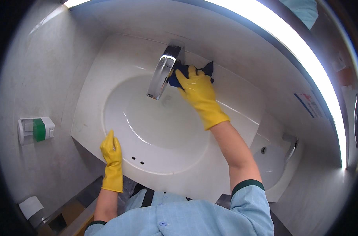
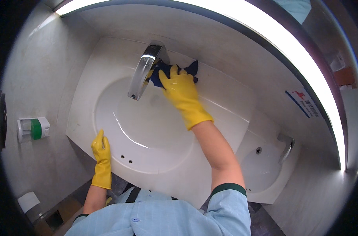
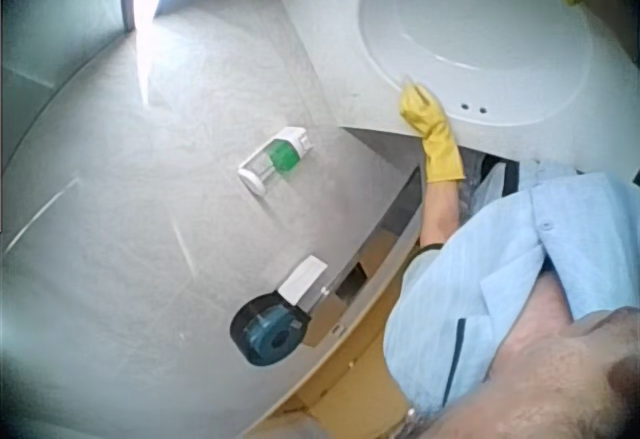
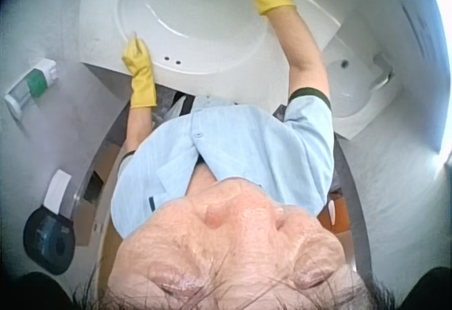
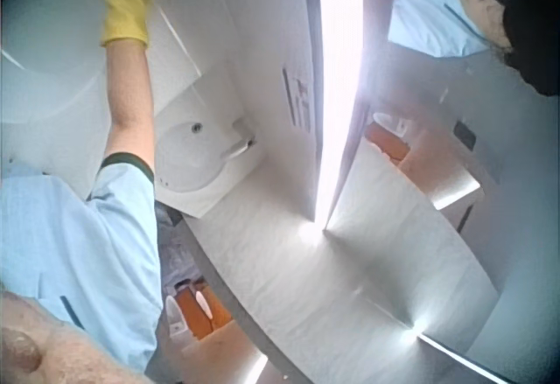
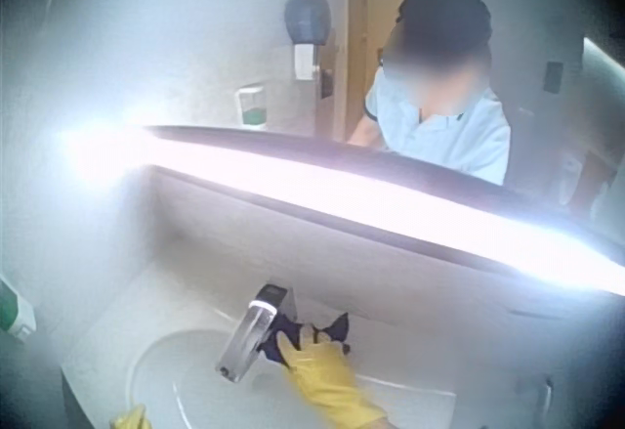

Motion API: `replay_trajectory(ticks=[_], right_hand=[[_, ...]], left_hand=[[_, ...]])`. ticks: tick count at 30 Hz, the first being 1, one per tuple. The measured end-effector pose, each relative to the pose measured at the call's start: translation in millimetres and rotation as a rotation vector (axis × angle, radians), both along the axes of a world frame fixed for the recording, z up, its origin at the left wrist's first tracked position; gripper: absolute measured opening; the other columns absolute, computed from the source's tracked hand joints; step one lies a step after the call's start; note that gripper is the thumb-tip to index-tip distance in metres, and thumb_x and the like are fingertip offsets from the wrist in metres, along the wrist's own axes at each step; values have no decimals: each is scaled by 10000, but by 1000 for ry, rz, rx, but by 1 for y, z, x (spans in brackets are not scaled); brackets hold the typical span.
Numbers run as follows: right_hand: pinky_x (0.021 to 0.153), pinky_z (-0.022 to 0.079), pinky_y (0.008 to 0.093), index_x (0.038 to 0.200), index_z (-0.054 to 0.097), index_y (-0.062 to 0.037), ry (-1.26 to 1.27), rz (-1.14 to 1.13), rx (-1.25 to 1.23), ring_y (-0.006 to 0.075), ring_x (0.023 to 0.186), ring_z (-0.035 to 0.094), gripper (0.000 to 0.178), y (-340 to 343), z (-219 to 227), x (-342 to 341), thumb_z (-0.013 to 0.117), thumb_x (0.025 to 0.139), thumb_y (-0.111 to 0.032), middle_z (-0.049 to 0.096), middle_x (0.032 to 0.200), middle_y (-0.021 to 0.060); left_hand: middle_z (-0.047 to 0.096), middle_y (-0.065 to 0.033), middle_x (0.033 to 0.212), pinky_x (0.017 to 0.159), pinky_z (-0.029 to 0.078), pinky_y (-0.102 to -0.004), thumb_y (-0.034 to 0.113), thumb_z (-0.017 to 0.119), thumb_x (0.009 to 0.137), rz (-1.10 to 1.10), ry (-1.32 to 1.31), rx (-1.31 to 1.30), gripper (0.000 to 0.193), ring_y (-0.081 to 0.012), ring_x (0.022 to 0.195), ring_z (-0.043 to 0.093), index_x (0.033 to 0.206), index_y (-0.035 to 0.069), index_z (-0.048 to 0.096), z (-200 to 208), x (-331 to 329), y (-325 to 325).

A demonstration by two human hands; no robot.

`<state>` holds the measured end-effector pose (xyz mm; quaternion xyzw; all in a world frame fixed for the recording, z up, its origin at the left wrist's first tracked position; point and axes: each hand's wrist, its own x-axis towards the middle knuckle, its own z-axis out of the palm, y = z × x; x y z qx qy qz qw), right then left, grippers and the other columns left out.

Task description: The person cleans a bathroom sink using a blue cloth and a blue bucket. They wet the cloth, wring it out, and wipe the sink basin, faucet, and surrounding countertop. The person repeatedly rinses and wrings the cloth under the faucet while cleaning.

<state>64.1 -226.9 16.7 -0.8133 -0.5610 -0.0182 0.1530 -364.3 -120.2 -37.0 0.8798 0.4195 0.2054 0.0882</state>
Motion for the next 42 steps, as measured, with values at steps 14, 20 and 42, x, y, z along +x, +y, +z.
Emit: replay_trajectory(ticks=[14, 20, 42], right_hand=[[857, 566, 497, 1215, 731, -40, 1, -100, -55, 358, 1098, 704, 315, 61, -17, -20, 633, 964, -204, 729, 1177, 189], [909, 553, 521, 1408, 644, -141, -116, -212, -198, 384, 1132, 678, 449, -33, -1, 49, 655, 968, -226, 698, 1198, 193], [929, 555, 532, 1358, 689, -211, -20, -261, -11, 412, 1092, 663, 442, 61, -5, 50, 712, 920, -154, 687, 1226, 144]], left_hand=[[756, -277, 1020, 776, 568, -487, -9, 652, 928, -88, 22, 26, 296, -449, 856, 722, 1203, -91, 728, 1, 0, 2], [753, -285, 992, 772, 567, -493, -3, 657, 919, -77, -28, 30, 277, -453, 850, 721, 1168, -90, 741, -8, -4, 3], [763, -262, 1003, 770, 568, -498, 9, 693, 911, -51, 26, -17, 265, -449, 857, 723, 1156, -71, 752, 2, 3, -3]])
